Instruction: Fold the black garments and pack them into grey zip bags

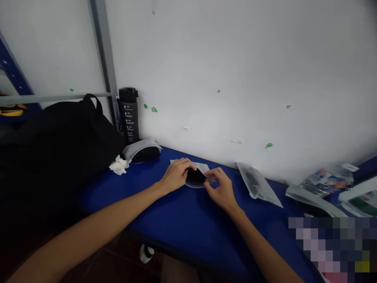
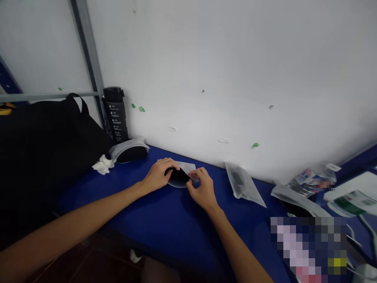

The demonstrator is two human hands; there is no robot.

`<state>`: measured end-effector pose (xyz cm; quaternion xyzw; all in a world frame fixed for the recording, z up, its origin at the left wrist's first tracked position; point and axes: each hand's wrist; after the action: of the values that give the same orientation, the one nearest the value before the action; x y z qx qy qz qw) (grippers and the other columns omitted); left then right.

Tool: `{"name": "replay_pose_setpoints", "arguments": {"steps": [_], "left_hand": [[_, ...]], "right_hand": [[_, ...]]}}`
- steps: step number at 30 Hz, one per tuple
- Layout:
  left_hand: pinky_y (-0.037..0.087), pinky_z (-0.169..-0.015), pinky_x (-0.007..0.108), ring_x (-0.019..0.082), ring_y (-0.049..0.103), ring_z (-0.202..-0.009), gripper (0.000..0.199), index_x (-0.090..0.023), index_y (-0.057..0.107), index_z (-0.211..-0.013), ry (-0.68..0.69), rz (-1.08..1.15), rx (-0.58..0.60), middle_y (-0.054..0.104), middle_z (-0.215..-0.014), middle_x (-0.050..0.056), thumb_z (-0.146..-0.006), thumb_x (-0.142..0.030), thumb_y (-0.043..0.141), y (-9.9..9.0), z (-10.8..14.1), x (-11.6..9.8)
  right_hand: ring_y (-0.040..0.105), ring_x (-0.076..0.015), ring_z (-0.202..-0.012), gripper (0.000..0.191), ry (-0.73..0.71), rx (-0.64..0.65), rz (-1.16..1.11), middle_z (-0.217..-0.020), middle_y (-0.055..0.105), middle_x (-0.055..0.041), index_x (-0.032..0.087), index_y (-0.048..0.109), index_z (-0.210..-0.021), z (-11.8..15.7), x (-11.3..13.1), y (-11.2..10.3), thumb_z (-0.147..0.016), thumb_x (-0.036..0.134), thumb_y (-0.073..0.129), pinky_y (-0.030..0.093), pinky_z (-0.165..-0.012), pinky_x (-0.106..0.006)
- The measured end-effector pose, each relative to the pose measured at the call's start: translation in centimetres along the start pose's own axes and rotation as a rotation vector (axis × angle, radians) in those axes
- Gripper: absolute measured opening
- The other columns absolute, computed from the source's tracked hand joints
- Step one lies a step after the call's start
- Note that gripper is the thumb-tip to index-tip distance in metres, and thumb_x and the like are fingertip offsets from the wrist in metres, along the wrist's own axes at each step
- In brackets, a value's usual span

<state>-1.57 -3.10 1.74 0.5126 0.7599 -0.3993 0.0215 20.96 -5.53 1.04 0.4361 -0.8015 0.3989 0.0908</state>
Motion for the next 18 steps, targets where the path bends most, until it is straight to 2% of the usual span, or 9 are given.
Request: {"name": "replay_pose_setpoints", "arguments": {"steps": [4,8,10,13,18], "left_hand": [[0.046,-0.087,0.033,0.019,0.065,-0.093,0.032,-0.020,0.059,-0.078,-0.112,-0.026,-0.041,0.071,-0.092,0.001,-0.079,0.010,0.046,-0.4,-0.2,0.0],[0.043,-0.077,0.029,0.018,0.064,-0.087,0.031,-0.020,0.050,-0.070,-0.169,-0.006,-0.051,0.069,-0.088,0.000,-0.074,0.010,0.045,-0.6,-0.2,0.0],[0.042,-0.073,0.029,0.018,0.063,-0.083,0.030,-0.021,0.048,-0.070,-0.186,-0.017,-0.066,0.068,-0.085,0.000,-0.073,0.009,0.046,-0.7,-0.2,0.2],[0.041,-0.073,0.030,0.019,0.061,-0.081,0.030,-0.021,0.051,-0.074,-0.196,-0.065,-0.075,0.066,-0.081,-0.001,-0.071,0.009,0.049,-0.7,-0.2,0.4],[0.048,-0.089,0.036,0.022,0.064,-0.094,0.033,-0.021,0.063,-0.093,-0.140,-0.056,-0.033,0.069,-0.093,0.001,-0.074,0.006,0.056,-0.7,-0.2,0.2]], "right_hand": [[0.066,-0.0218,-0.089,0.026,-0.036,-0.018,0.029,-0.097,0.066,-0.0057,0.022,0.071,-0.099,-0.1,0.2,0.0,-0.078,0.012,0.058,0.055,-0.082,-0.035],[0.069,-0.0235,-0.096,0.032,-0.041,-0.002,0.078,-0.102,0.071,-0.0066,0.023,0.075,-0.103,-0.1,-0.4,-0.1,-0.079,0.012,0.057,0.057,-0.088,-0.037],[0.071,-0.0240,-0.097,0.033,-0.035,0.008,0.097,-0.103,0.075,-0.0067,0.023,0.076,-0.103,-0.1,-0.7,-0.1,-0.080,0.011,0.055,0.057,-0.090,-0.039],[0.073,-0.0245,-0.091,0.024,-0.021,-0.012,0.099,-0.096,0.080,-0.0057,0.024,0.078,-0.094,0.0,-0.8,-0.3,-0.085,0.016,0.057,0.059,-0.087,-0.040],[0.074,-0.0244,-0.083,0.017,0.008,-0.074,0.140,-0.088,0.081,-0.0046,0.024,0.079,-0.087,0.0,-0.6,-0.4,-0.090,0.026,0.062,0.058,-0.079,-0.038]]}}
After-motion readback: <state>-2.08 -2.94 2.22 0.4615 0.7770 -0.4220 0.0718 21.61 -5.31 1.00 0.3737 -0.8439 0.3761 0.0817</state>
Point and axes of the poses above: each hand's wrist, its own z-axis away from the middle knuckle, its own y-axis out of the palm, x = y × z
